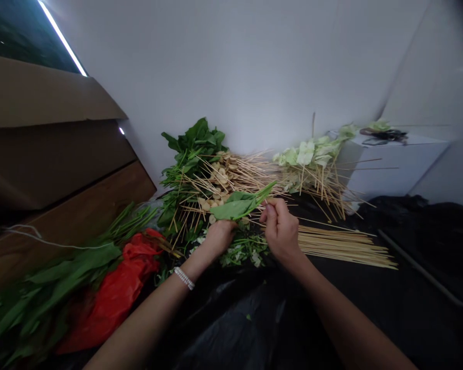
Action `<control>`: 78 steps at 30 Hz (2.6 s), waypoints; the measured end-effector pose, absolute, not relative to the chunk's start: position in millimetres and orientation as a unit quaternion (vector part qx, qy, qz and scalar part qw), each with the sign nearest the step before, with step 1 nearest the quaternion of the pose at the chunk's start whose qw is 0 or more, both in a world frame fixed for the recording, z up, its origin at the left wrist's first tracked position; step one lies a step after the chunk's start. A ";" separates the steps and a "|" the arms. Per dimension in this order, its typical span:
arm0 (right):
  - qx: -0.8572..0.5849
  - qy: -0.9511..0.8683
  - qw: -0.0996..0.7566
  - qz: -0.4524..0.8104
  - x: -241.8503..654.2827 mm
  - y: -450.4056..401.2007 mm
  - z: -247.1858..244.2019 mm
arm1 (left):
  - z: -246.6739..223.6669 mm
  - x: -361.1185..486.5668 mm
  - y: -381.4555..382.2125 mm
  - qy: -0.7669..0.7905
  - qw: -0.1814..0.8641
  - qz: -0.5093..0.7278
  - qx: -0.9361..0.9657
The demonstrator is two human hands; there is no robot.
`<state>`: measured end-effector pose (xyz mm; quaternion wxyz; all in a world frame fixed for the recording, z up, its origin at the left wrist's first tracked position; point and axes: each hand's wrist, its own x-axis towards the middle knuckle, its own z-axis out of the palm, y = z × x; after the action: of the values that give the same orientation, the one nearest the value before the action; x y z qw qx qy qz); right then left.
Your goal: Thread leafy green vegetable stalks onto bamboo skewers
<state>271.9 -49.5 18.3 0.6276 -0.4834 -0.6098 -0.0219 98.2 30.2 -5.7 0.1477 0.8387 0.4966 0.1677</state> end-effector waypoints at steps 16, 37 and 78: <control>-0.353 -0.713 0.270 0.542 310.2 -62.1 51.8 | -4.5 28.8 -9.7 0.532 0.204 0.373 0.732; -0.392 -0.746 0.201 0.499 286.5 -49.7 18.2 | -22.3 23.9 -11.9 0.419 -0.039 0.408 0.810; -0.425 -0.637 0.383 0.516 246.0 -57.3 3.0 | 1.5 45.6 -39.7 0.430 0.465 0.451 0.629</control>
<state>246.0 -57.3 3.0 0.3825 -0.4253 -0.6372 0.5165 45.6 -39.7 1.5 0.4649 0.6291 0.4298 0.4508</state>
